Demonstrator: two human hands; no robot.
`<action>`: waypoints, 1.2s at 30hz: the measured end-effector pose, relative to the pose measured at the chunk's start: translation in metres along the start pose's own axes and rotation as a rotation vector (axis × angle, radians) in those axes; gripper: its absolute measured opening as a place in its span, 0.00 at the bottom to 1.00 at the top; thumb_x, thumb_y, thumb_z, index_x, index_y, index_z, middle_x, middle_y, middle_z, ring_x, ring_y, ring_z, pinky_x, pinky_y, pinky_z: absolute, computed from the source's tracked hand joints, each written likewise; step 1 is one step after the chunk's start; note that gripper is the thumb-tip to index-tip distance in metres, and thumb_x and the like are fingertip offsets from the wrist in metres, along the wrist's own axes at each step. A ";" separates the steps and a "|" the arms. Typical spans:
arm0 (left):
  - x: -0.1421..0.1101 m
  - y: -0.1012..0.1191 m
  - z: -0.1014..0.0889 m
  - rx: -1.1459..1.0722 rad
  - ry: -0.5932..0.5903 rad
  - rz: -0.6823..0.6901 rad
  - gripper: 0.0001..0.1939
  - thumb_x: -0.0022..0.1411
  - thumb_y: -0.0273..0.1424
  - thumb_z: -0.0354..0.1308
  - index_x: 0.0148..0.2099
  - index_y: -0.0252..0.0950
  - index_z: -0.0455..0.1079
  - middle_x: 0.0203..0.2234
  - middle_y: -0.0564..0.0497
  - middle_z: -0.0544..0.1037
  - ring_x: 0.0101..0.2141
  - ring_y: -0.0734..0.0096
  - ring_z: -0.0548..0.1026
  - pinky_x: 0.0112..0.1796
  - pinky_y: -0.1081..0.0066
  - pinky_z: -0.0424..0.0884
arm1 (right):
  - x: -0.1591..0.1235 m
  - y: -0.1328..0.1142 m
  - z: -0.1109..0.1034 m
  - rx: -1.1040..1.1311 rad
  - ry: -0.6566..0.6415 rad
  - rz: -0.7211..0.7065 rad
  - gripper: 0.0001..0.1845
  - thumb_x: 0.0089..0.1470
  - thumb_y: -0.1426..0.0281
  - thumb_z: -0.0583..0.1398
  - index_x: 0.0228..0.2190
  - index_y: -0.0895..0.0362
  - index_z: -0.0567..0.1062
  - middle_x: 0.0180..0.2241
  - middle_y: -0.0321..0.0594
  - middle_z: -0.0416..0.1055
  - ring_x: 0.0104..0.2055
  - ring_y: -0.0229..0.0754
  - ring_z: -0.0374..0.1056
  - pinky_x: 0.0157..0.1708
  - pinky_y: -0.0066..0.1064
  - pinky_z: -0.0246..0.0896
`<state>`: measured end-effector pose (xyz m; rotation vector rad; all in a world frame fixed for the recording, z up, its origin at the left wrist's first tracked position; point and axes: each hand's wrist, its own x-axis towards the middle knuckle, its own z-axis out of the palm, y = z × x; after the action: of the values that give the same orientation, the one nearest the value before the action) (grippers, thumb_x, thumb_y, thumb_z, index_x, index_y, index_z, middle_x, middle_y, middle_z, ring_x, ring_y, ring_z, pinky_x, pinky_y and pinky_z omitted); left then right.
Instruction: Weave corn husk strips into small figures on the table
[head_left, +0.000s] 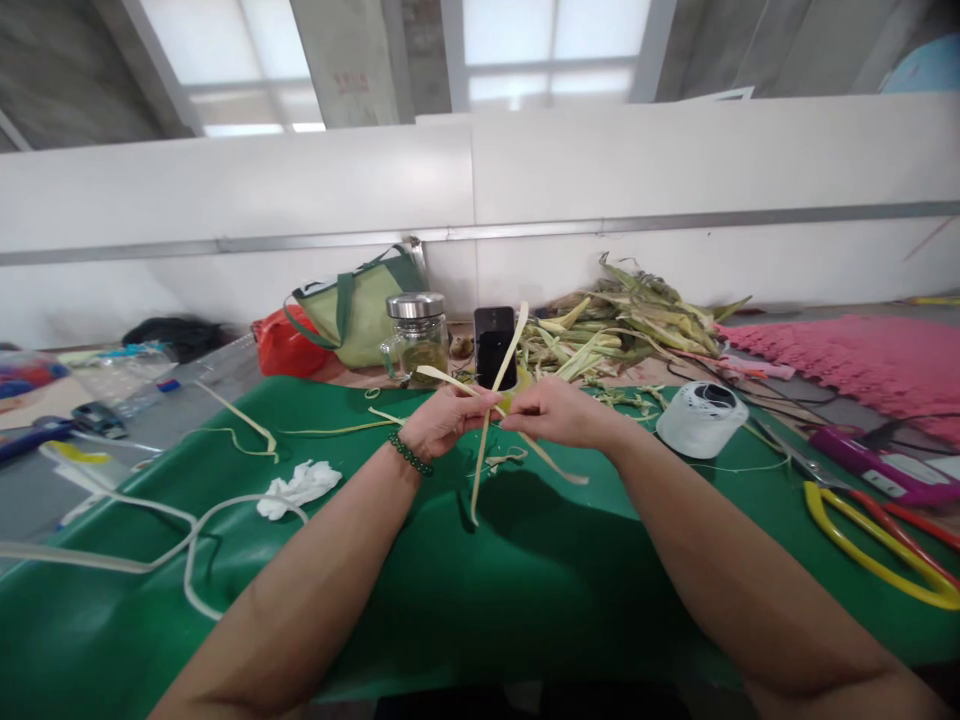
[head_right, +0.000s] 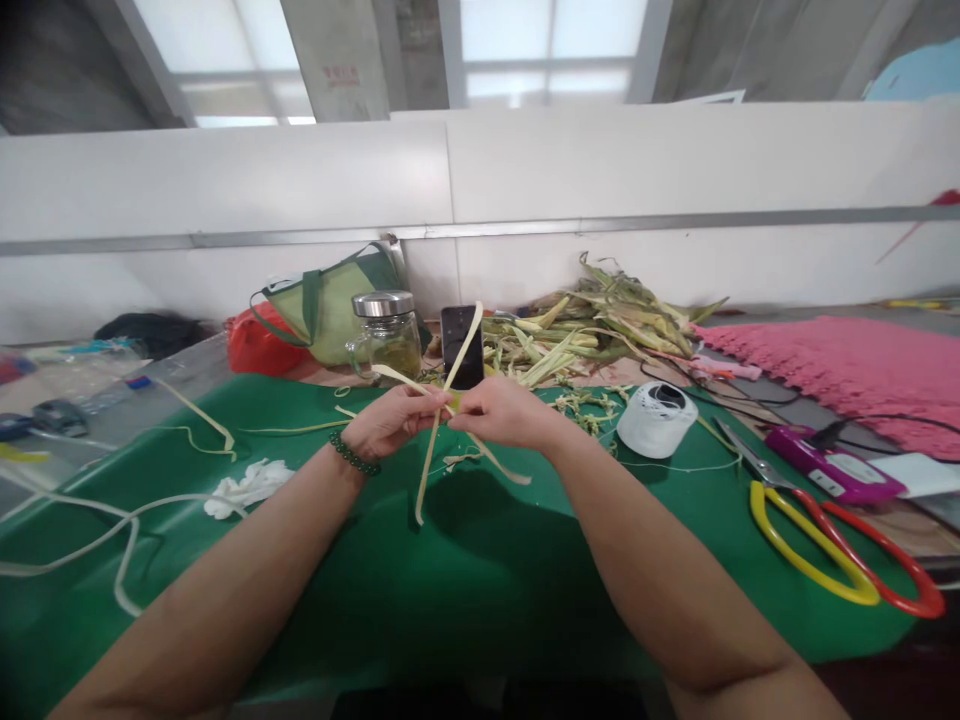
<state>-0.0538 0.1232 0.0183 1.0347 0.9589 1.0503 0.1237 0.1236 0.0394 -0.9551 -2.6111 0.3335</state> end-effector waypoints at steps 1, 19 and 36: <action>0.001 -0.001 0.000 -0.002 0.006 0.013 0.08 0.43 0.23 0.69 0.24 0.27 0.72 0.18 0.52 0.75 0.21 0.79 0.73 0.26 0.80 0.70 | 0.001 -0.002 0.003 -0.023 0.010 -0.013 0.19 0.53 0.68 0.55 0.13 0.59 0.66 0.14 0.32 0.58 0.19 0.32 0.52 0.22 0.26 0.41; 0.002 -0.004 0.002 -0.041 0.126 0.099 0.10 0.42 0.28 0.70 0.24 0.29 0.71 0.14 0.53 0.73 0.17 0.80 0.70 0.20 0.81 0.65 | -0.001 -0.010 -0.001 -0.396 -0.005 0.021 0.16 0.55 0.70 0.54 0.20 0.59 0.73 0.21 0.41 0.71 0.23 0.37 0.61 0.23 0.30 0.39; 0.002 -0.012 0.012 -0.052 0.122 0.147 0.08 0.46 0.30 0.68 0.28 0.30 0.74 0.24 0.50 0.78 0.27 0.75 0.75 0.34 0.74 0.72 | 0.007 0.003 0.019 -0.095 0.460 0.003 0.06 0.51 0.68 0.56 0.32 0.58 0.69 0.33 0.44 0.70 0.38 0.45 0.65 0.37 0.32 0.58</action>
<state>-0.0398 0.1212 0.0095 1.0191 0.9593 1.2662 0.1132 0.1288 0.0229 -0.9365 -2.2184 -0.0139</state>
